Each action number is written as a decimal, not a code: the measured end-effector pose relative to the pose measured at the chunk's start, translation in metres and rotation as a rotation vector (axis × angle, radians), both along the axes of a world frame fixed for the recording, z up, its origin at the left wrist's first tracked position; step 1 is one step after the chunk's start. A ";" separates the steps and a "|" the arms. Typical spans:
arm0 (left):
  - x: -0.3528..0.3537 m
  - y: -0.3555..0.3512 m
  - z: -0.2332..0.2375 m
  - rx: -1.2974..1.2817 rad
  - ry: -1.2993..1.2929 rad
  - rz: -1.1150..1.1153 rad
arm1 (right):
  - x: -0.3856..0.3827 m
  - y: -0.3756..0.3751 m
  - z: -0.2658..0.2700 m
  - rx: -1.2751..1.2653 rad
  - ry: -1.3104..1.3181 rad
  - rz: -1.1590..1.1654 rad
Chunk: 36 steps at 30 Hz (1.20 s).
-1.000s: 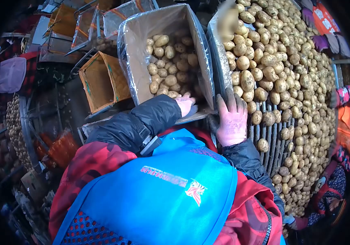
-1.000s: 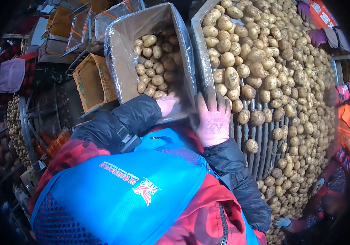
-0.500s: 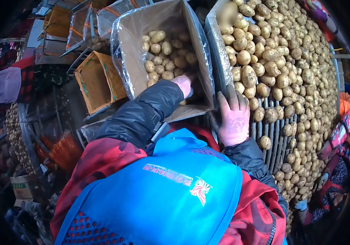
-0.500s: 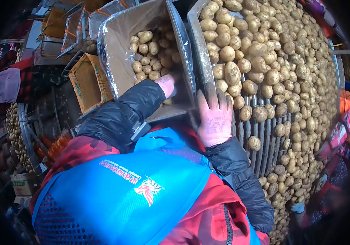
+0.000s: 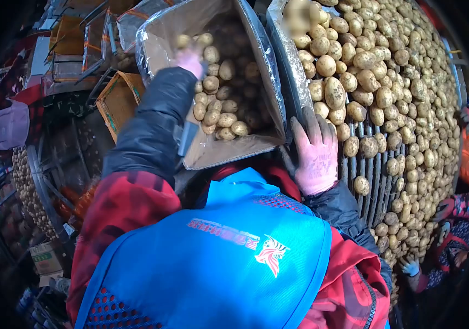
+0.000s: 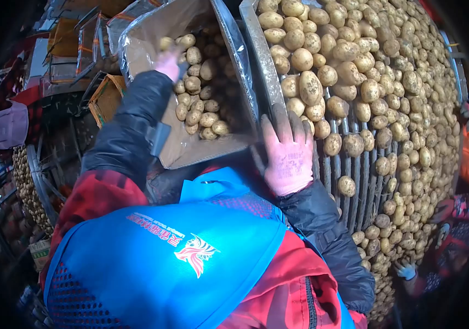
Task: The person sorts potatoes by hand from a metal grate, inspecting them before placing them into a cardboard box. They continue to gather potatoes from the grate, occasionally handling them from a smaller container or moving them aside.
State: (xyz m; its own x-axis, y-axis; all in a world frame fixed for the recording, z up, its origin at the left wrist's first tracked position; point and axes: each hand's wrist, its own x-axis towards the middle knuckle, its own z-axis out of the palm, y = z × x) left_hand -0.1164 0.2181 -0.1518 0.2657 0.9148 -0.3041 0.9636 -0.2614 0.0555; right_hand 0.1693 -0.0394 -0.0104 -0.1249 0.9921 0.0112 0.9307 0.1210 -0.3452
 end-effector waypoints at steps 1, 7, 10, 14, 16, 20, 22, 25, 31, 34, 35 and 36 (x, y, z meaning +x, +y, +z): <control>-0.032 0.023 -0.037 0.150 -0.097 0.013 | 0.000 0.000 0.001 0.000 -0.006 0.007; 0.005 0.000 0.025 -0.162 -0.225 -0.216 | 0.001 0.000 0.000 -0.026 -0.011 0.005; 0.029 -0.043 0.015 -0.176 0.144 -0.706 | 0.001 0.000 0.000 -0.033 0.003 -0.009; 0.030 -0.056 0.004 -0.127 0.435 -0.929 | 0.002 0.001 0.001 -0.028 0.009 0.002; 0.038 -0.056 0.000 -0.102 0.575 -0.896 | 0.002 0.001 0.002 -0.028 0.018 -0.001; 0.048 -0.058 -0.014 -0.130 0.835 -0.831 | 0.002 0.001 0.000 0.005 0.046 -0.004; 0.049 -0.065 -0.031 -0.134 0.868 -0.784 | 0.003 0.002 0.001 -0.005 0.046 -0.007; 0.056 -0.062 -0.052 -0.225 0.879 -0.685 | 0.003 0.002 0.001 -0.005 0.058 -0.007; 0.051 -0.048 -0.061 -0.223 0.751 -0.601 | 0.003 0.001 0.001 0.001 0.053 -0.008; 0.047 -0.052 -0.047 -0.162 0.669 -0.621 | 0.002 0.001 0.000 0.030 0.035 -0.010; 0.045 -0.054 -0.041 -0.142 0.642 -0.624 | 0.002 0.001 0.000 0.037 0.036 -0.010; 0.043 -0.054 -0.035 -0.120 0.615 -0.627 | 0.002 0.001 0.000 0.033 0.043 -0.011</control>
State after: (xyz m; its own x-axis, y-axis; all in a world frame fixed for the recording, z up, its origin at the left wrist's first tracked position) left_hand -0.0736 0.1640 -0.1870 0.4654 0.6082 -0.6431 0.5131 -0.7774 -0.3639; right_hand 0.1714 -0.0386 -0.0101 -0.1131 0.9923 0.0495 0.9163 0.1235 -0.3809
